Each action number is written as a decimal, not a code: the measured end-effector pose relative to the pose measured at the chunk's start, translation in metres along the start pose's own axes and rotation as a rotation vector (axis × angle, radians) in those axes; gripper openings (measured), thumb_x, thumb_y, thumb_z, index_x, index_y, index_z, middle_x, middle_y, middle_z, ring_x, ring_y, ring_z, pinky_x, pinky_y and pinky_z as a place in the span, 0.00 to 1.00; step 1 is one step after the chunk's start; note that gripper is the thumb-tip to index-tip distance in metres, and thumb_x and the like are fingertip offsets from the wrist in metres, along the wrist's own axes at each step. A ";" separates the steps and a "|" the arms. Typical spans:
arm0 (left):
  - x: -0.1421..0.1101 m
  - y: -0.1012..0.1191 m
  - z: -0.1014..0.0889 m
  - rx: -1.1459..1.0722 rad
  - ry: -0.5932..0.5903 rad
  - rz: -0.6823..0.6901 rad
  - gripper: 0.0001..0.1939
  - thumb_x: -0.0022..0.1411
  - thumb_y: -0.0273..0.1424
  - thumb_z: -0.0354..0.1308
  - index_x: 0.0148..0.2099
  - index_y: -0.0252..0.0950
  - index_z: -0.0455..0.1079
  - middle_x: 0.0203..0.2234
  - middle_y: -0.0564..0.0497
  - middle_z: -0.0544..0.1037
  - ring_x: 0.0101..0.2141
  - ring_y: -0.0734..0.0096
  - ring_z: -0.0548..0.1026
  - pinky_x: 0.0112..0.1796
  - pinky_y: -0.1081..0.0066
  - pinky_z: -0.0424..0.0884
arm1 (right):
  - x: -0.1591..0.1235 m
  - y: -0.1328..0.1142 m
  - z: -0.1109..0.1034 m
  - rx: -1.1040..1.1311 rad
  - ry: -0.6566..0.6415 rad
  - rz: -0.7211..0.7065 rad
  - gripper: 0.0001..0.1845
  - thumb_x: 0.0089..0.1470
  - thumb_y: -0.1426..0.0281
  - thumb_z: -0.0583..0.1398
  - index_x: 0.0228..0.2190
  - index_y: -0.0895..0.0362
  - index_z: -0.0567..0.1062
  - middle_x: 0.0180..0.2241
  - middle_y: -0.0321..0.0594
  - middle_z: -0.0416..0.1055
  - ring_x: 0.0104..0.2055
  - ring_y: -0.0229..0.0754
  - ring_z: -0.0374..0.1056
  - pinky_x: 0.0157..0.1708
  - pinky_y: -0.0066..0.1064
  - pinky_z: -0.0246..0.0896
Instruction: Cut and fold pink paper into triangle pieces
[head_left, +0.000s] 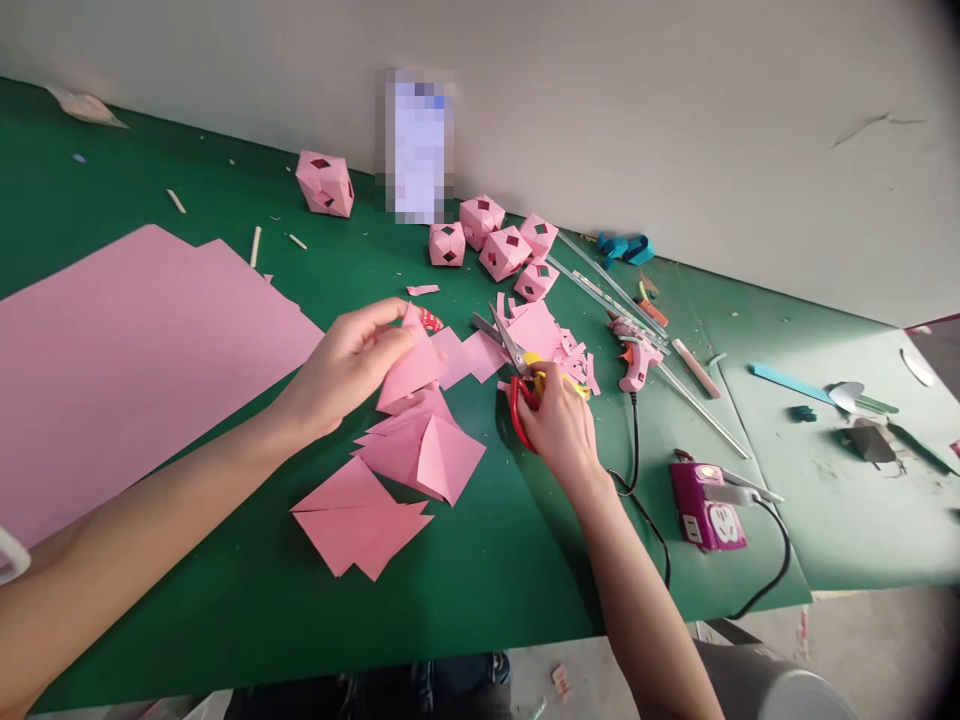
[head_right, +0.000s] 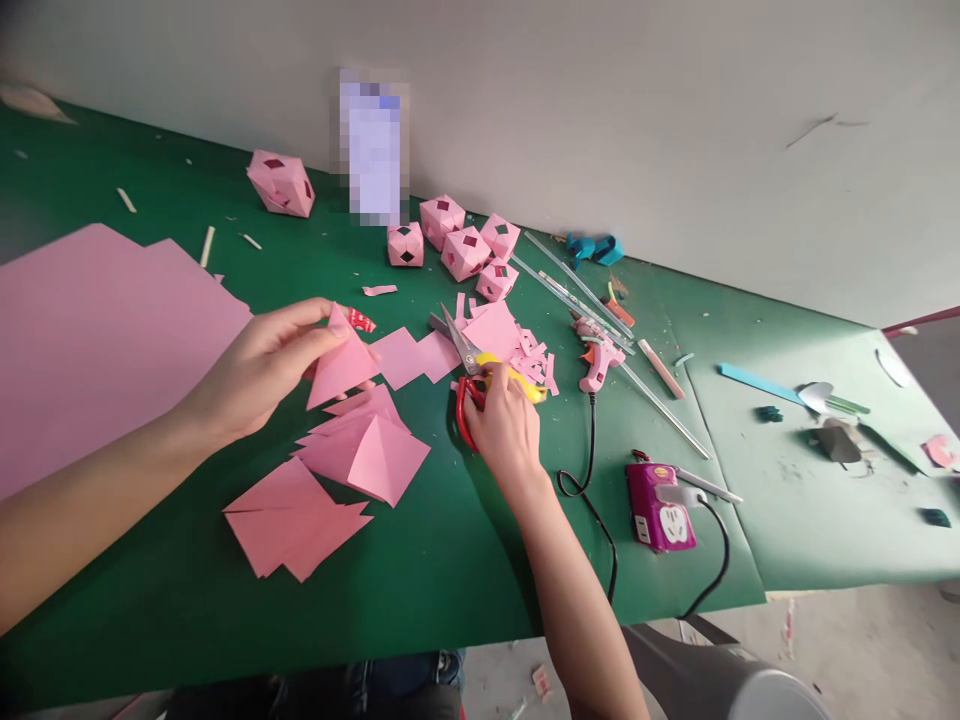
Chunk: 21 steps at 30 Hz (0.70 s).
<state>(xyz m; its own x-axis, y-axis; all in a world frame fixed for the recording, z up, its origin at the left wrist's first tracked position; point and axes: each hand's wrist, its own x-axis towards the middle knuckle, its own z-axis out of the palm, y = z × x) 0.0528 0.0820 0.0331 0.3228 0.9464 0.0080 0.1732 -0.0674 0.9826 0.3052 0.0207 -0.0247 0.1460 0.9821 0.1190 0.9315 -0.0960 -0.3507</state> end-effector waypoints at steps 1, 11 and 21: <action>-0.005 -0.003 -0.005 -0.045 0.008 -0.048 0.14 0.70 0.39 0.57 0.32 0.39 0.65 0.26 0.54 0.72 0.25 0.72 0.71 0.24 0.74 0.68 | 0.000 0.005 -0.001 -0.018 -0.013 -0.039 0.22 0.67 0.58 0.55 0.53 0.60 0.72 0.39 0.52 0.79 0.41 0.55 0.75 0.37 0.39 0.66; -0.060 -0.029 -0.037 -0.070 -0.012 -0.305 0.11 0.69 0.39 0.59 0.48 0.39 0.71 0.39 0.47 0.82 0.30 0.68 0.78 0.27 0.72 0.71 | -0.060 -0.049 -0.017 0.053 -0.011 -0.138 0.36 0.59 0.48 0.64 0.59 0.59 0.72 0.52 0.58 0.73 0.56 0.63 0.71 0.52 0.55 0.72; -0.078 -0.039 -0.032 -0.015 -0.162 -0.256 0.18 0.73 0.43 0.49 0.54 0.38 0.69 0.28 0.52 0.78 0.25 0.67 0.74 0.29 0.69 0.70 | -0.082 -0.077 -0.011 0.673 0.049 0.044 0.18 0.61 0.66 0.62 0.52 0.53 0.75 0.39 0.42 0.80 0.37 0.44 0.77 0.37 0.36 0.76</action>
<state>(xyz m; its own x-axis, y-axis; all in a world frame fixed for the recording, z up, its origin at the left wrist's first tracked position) -0.0089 0.0206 0.0004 0.4150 0.8693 -0.2684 0.2547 0.1722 0.9516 0.2253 -0.0541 0.0029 0.2093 0.9695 0.1278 0.5160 0.0015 -0.8566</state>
